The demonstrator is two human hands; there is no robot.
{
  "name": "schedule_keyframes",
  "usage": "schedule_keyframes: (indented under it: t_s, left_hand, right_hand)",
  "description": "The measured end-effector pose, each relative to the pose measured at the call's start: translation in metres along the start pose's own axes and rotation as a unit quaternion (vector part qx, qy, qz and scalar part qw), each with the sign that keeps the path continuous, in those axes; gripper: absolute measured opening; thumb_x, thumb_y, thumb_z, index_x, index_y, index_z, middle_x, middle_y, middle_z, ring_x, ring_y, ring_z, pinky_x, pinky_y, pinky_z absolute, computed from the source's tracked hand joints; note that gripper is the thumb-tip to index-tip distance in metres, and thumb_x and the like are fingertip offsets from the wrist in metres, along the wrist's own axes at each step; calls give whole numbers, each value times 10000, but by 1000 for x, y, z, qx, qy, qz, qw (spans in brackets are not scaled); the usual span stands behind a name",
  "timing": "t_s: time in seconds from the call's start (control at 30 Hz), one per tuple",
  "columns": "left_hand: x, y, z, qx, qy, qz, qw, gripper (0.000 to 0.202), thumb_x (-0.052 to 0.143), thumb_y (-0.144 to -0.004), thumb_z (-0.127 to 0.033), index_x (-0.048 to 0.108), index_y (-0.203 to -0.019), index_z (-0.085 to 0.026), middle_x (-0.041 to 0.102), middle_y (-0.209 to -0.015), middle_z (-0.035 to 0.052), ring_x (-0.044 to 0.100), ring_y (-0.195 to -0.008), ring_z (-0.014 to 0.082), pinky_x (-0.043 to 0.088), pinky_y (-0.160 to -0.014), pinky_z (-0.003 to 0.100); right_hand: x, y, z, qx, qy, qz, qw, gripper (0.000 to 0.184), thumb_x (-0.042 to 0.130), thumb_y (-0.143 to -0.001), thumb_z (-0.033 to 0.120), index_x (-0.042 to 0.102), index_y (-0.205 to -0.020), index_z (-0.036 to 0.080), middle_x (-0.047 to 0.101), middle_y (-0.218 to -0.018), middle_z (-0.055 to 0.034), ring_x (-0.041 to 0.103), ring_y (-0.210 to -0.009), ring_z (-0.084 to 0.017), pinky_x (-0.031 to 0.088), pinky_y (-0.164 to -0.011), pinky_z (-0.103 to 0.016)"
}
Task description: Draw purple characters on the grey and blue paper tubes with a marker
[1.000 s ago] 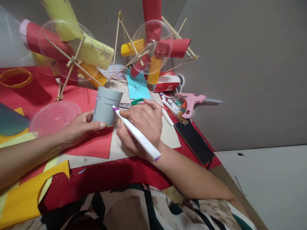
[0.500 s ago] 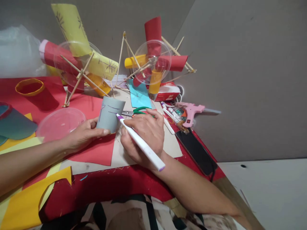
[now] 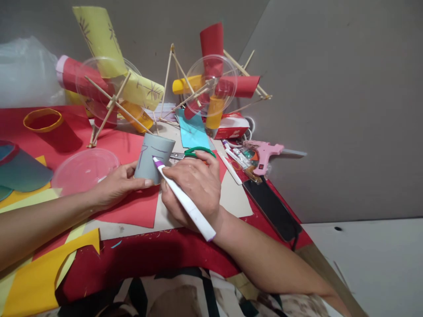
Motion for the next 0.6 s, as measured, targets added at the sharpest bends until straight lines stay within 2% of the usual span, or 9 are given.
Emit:
schedule_keyframes:
  t_s: [0.37, 0.6]
  left_hand:
    - [2, 1, 1, -5, 11, 9, 1000, 672, 1010, -655, -397, 762, -1239, -175, 804, -1236, 110, 717, -1136, 292, 538, -1038, 418]
    - [0, -2, 3, 2, 32, 14, 999, 588, 1016, -656, -378, 780, -1155, -175, 783, -1093, 71, 681, -980, 226, 511, -954, 361]
  right_hand:
    - [1, 1, -4, 3, 2, 6, 1000, 243, 693, -885, 134, 691, -1085, 272, 821, -874, 31, 800, -840, -204, 522, -1061, -441]
    - [-3, -2, -6, 2, 19, -3, 1000, 179, 687, -917, 154, 670, -1045, 277, 819, -845, 39, 795, -783, -203, 530, -1040, -453]
Point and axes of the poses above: each hand's wrist, its own y-axis away from the middle knuckle, its own x-axis out of the palm, z = x × y, the point moved 10 cm from there along -y, towards the middle knuckle
